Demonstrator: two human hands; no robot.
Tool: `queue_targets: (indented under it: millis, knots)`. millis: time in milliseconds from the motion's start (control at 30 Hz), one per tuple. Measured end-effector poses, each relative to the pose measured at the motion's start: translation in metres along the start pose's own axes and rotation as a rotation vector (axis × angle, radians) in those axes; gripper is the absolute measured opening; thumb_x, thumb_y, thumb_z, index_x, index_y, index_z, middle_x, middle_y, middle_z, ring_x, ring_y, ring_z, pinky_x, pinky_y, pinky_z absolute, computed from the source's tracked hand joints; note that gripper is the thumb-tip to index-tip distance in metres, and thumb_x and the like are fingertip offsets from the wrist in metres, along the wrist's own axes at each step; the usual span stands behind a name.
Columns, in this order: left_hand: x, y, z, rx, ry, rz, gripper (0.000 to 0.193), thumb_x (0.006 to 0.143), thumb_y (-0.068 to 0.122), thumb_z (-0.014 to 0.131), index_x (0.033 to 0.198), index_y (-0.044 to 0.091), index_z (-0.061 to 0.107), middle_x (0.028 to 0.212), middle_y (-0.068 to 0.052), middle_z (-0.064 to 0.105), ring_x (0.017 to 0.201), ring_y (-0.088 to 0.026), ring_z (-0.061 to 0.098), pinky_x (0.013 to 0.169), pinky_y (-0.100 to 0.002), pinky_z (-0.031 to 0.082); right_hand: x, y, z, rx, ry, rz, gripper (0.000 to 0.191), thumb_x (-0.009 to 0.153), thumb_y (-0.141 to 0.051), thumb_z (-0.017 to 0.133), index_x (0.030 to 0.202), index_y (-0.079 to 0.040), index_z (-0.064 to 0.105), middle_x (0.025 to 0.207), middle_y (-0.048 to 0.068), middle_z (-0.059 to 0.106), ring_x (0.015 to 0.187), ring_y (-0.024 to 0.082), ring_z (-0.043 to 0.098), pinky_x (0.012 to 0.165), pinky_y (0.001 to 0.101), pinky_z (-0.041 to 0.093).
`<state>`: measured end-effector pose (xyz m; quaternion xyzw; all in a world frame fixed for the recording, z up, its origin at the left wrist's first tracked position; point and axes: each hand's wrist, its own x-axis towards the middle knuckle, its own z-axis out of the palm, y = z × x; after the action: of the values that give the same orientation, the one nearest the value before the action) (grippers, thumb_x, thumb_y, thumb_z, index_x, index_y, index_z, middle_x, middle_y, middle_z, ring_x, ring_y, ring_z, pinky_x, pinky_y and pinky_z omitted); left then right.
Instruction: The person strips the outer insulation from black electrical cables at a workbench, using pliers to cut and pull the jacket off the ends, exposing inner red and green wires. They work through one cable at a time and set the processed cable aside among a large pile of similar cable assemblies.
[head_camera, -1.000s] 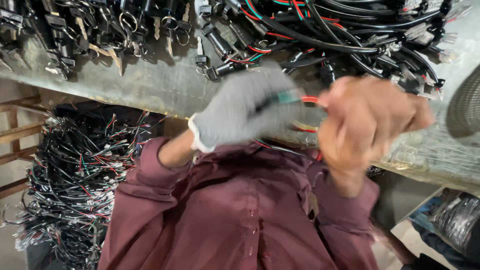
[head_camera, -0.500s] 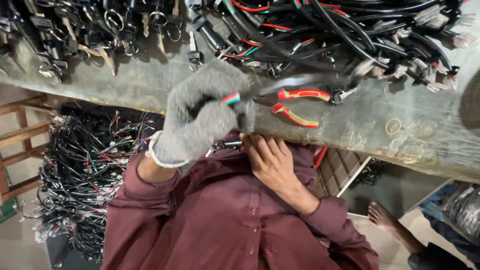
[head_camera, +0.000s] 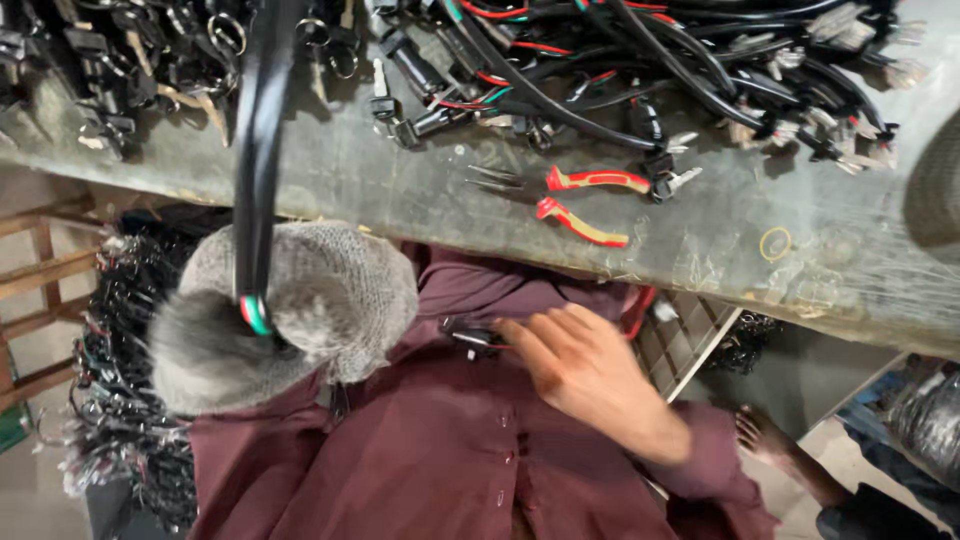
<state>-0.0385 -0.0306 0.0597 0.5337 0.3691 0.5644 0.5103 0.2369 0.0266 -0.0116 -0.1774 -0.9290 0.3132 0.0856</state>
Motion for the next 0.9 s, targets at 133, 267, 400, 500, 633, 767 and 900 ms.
queue_targets:
  millis: [133, 267, 400, 500, 633, 767, 900]
  knots:
    - [0.002, -0.015, 0.007, 0.008, -0.142, -0.015, 0.022, 0.105, 0.011, 0.065, 0.125, 0.004, 0.059, 0.117, -0.011, 0.063, 0.105, -0.024, 0.062, 0.092, -0.034, 0.051, 0.025, -0.021, -0.086, -0.333, 0.187, 0.108, 0.019, 0.093, -0.012, 0.076, 0.111, -0.009, 0.073, 0.069, 0.004, 0.05, 0.062, 0.024, 0.053, 0.058, 0.0426, 0.04]
    - [0.002, -0.015, 0.008, 0.046, -0.301, -0.052, 0.026, 0.104, 0.011, 0.066, 0.127, 0.004, 0.058, 0.119, -0.011, 0.064, 0.108, -0.025, 0.063, 0.095, -0.035, 0.052, 0.068, -0.016, -0.122, -0.463, 0.458, 0.188, 0.036, 0.094, -0.006, 0.073, 0.129, -0.011, 0.071, 0.098, 0.008, 0.064, 0.092, 0.031, 0.059, 0.088, 0.0482, 0.046]
    - [0.012, -0.013, 0.005, 0.08, -0.469, -0.098, 0.029, 0.103, 0.011, 0.067, 0.129, 0.005, 0.058, 0.12, -0.011, 0.064, 0.11, -0.026, 0.063, 0.098, -0.036, 0.052, 0.09, -0.014, -0.106, -0.276, 0.65, 0.174, 0.034, 0.104, -0.028, 0.065, 0.13, -0.005, 0.062, 0.122, 0.018, 0.065, 0.119, 0.037, 0.058, 0.103, 0.0466, 0.044]
    - [0.018, -0.027, 0.015, 0.089, -0.471, -0.105, 0.031, 0.102, 0.011, 0.067, 0.131, 0.005, 0.057, 0.121, -0.011, 0.065, 0.113, -0.026, 0.063, 0.1, -0.037, 0.052, 0.091, -0.011, -0.08, 0.622, 0.379, -0.035, 0.053, 0.113, -0.043, 0.046, 0.133, 0.006, 0.052, 0.118, 0.019, 0.063, 0.109, 0.033, 0.062, 0.099, 0.0436, 0.046]
    - [0.017, -0.069, 0.039, -0.178, -0.222, -0.212, 0.036, 0.103, 0.009, 0.065, 0.137, 0.001, 0.053, 0.126, -0.013, 0.062, 0.117, -0.028, 0.06, 0.103, -0.037, 0.05, 0.07, -0.016, -0.055, 1.134, 0.455, 0.12, 0.038, 0.106, -0.041, 0.051, 0.103, -0.005, 0.065, 0.101, 0.017, 0.069, 0.087, 0.029, 0.069, 0.081, 0.0385, 0.057]
    - [0.017, -0.106, 0.053, -0.233, 0.146, -0.247, 0.03, 0.106, 0.012, 0.064, 0.134, 0.003, 0.056, 0.119, -0.01, 0.064, 0.11, -0.024, 0.06, 0.097, -0.034, 0.05, 0.055, -0.032, -0.026, 0.878, 0.567, 0.005, 0.027, 0.107, -0.027, 0.057, 0.092, -0.006, 0.064, 0.088, 0.014, 0.071, 0.077, 0.026, 0.071, 0.07, 0.0369, 0.058]
    - [0.02, -0.105, 0.064, -0.192, 0.096, -0.246, 0.026, 0.107, 0.013, 0.064, 0.13, 0.005, 0.058, 0.119, -0.01, 0.064, 0.111, -0.024, 0.06, 0.098, -0.035, 0.05, 0.035, -0.035, -0.022, 0.948, 0.442, -0.198, 0.024, 0.106, -0.016, 0.053, 0.113, 0.006, 0.059, 0.096, 0.009, 0.074, 0.079, 0.022, 0.07, 0.072, 0.0381, 0.052]
